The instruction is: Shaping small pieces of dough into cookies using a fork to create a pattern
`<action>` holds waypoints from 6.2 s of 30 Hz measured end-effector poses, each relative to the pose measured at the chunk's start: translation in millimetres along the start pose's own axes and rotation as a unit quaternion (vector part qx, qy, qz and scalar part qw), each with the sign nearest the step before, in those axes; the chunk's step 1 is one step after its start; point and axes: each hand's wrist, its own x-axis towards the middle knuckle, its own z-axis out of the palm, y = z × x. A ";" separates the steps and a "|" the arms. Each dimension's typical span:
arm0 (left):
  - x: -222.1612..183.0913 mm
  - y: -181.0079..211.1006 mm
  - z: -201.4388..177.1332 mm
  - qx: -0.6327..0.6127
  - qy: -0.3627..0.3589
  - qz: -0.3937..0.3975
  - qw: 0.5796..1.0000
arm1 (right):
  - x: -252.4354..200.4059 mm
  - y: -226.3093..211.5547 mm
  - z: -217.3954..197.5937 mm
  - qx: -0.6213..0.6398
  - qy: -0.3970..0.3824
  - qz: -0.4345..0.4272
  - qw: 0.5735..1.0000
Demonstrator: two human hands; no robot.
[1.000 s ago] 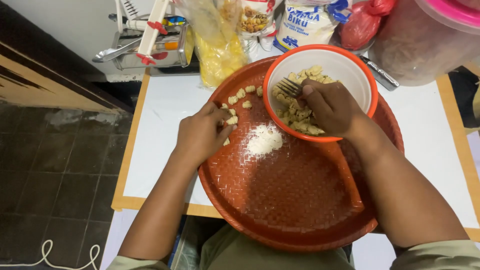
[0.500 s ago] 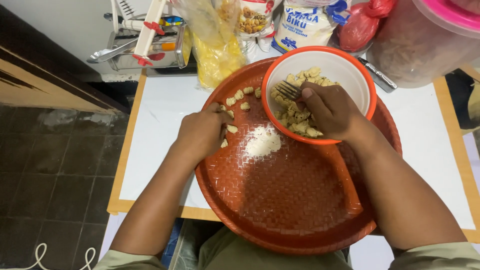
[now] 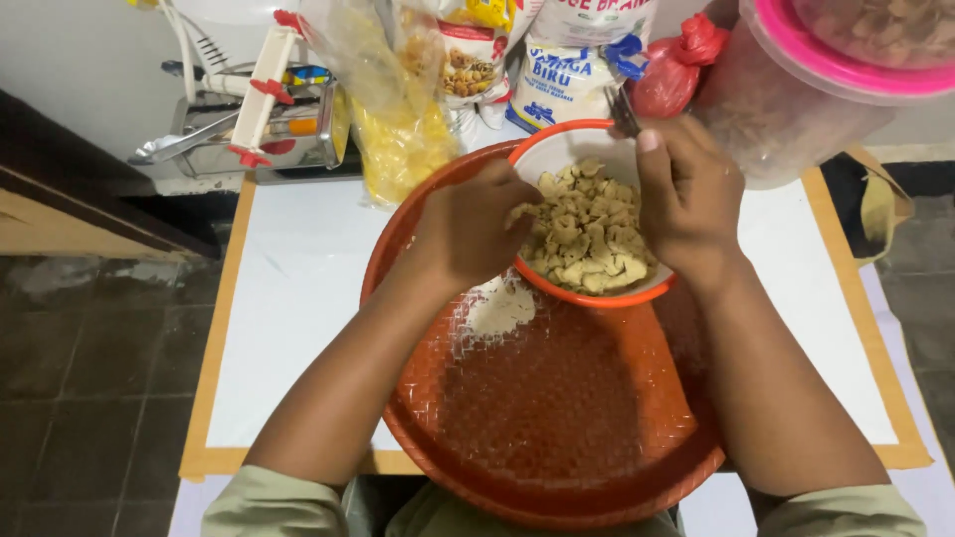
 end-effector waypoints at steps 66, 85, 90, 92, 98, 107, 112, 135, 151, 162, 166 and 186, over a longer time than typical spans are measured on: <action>-4.4 20.7 -12.6 -0.308 0.249 -0.146 0.906 | 11.2 0.8 29.7 -0.144 -0.036 -0.089 0.985; -16.3 -16.5 25.2 -0.534 0.172 -0.063 0.825 | -9.0 5.0 35.2 -0.092 -0.009 -0.060 0.994; -16.6 -21.2 26.0 -0.516 0.173 -0.036 0.838 | -7.1 1.7 35.8 -0.079 -0.013 -0.057 0.995; -16.6 -18.9 24.2 -0.500 0.178 -0.021 0.847 | -5.6 -0.8 36.9 -0.059 -0.012 -0.050 0.997; -13.7 -7.8 9.8 -0.491 0.186 -0.032 0.851 | -8.2 1.7 35.4 -0.030 -0.014 -0.012 0.999; -16.8 -15.0 16.9 -0.527 0.139 -0.070 0.835 | -11.9 3.2 33.8 0.016 0.015 0.052 0.998; -13.6 -16.9 21.2 -0.503 0.143 -0.068 0.850 | -12.5 1.5 33.3 0.039 0.006 0.107 0.993; -12.5 7.8 1.8 -0.444 0.037 -0.155 0.882 | -18.9 17.5 36.9 -0.020 -0.032 0.101 0.994; -9.2 0.7 -3.3 -0.496 0.065 -0.191 0.845 | -15.6 5.8 43.9 -0.197 -0.009 -0.008 0.980; -11.0 5.9 -5.5 -0.532 0.082 -0.126 0.833 | -17.9 8.1 41.9 -0.185 0.000 -0.008 0.983; -13.5 10.4 -14.5 -0.526 0.079 -0.081 0.843 | -17.4 7.4 40.7 -0.176 0.021 -0.025 0.984; -17.0 -20.9 29.3 -0.560 0.068 -0.117 0.817 | -4.1 -15.7 33.5 0.018 -0.012 -0.180 0.983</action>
